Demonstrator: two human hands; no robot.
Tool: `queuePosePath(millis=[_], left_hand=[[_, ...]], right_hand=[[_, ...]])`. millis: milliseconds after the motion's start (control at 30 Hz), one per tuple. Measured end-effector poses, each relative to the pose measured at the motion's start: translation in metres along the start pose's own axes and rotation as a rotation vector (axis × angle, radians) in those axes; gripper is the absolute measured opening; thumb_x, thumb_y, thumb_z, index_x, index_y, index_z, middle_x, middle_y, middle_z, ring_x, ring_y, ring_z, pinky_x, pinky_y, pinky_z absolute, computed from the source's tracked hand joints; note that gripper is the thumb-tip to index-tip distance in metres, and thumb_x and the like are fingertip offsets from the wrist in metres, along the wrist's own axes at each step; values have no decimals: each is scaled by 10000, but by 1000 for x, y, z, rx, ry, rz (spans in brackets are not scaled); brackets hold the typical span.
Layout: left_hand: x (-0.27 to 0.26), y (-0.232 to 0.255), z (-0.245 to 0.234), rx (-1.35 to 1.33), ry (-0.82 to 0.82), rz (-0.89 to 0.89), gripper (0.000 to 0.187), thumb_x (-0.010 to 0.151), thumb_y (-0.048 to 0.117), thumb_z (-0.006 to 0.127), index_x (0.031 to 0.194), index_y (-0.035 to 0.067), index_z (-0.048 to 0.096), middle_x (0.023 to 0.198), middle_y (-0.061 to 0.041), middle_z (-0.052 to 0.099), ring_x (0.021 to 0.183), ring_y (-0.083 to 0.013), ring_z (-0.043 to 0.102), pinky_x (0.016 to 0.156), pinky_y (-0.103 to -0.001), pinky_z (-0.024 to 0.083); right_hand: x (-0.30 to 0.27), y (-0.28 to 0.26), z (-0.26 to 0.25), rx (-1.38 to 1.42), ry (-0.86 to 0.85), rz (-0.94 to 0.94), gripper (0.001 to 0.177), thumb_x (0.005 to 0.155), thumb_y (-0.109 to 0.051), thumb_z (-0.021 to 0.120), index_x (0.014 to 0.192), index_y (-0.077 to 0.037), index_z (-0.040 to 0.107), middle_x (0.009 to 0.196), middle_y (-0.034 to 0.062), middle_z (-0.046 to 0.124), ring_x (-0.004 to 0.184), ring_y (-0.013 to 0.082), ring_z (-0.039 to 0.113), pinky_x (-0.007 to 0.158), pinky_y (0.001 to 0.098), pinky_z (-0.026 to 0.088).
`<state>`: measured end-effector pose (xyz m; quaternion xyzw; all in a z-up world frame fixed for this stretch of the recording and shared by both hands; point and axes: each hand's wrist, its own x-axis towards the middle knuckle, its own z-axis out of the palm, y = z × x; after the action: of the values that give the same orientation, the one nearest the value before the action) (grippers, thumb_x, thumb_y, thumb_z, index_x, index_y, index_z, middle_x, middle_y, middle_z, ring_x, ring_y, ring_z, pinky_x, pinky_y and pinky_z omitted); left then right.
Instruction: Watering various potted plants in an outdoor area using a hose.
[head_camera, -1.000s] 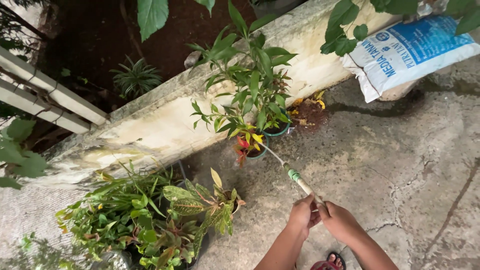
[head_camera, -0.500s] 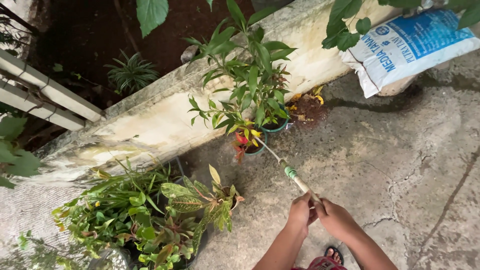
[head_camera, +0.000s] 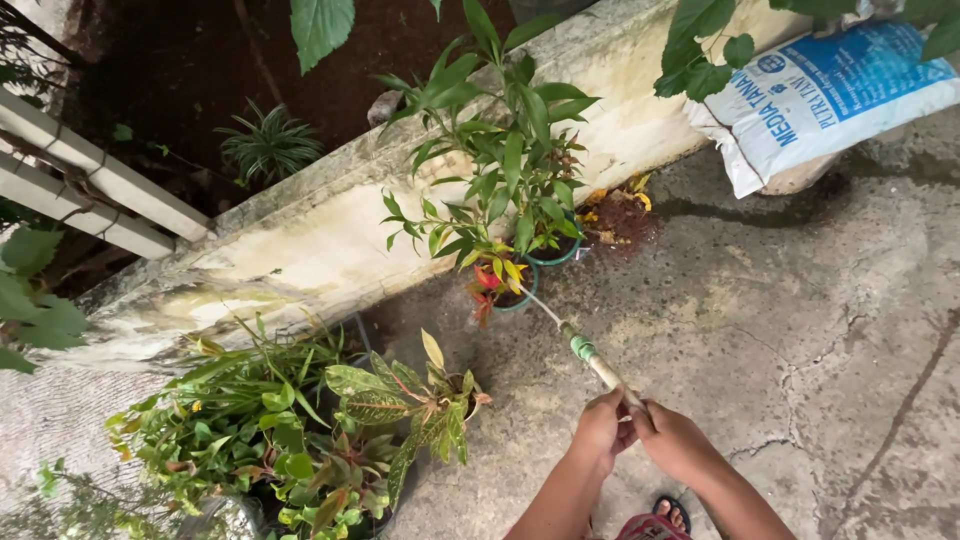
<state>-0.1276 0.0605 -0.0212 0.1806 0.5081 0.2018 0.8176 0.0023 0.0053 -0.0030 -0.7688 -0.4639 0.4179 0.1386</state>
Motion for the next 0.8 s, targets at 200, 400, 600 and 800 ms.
queuePosePath(millis=[200,400,600,800], left_hand=[[2,2,-6,-61,-66,-5,323,1059,404,507,1106,127,665,1023,-8,689,916,-172,670,865,-325,568],[-2,8,-7,-55,-56,7,324,1063,408,507,1103,127,665,1002,-6,688,905,-161,658,854,-324,550],[-11,16,-8,-43,-118,21,348,1063,389,501,1165,126,703,994,4,705,889,-126,638,850,-295,517],[-11,12,-11,-63,-101,14,326,1060,383,511,1134,119,687,968,9,709,892,-135,647,849,-302,519]], right_hand=[[0,-8,-4,-8,-1,5,438,992,-429,447,1220,-105,635,1045,217,752,1001,411,717,874,501,552],[-5,-22,-10,-30,2,-15,427,991,-418,450,1182,-88,644,1020,221,753,979,411,719,866,504,548],[0,-28,-11,-29,-33,44,447,1000,-433,445,1108,-63,672,975,213,759,907,386,740,830,493,554],[12,-19,-1,-82,-13,23,461,1006,-443,448,1085,-55,683,967,225,756,908,400,729,822,500,553]])
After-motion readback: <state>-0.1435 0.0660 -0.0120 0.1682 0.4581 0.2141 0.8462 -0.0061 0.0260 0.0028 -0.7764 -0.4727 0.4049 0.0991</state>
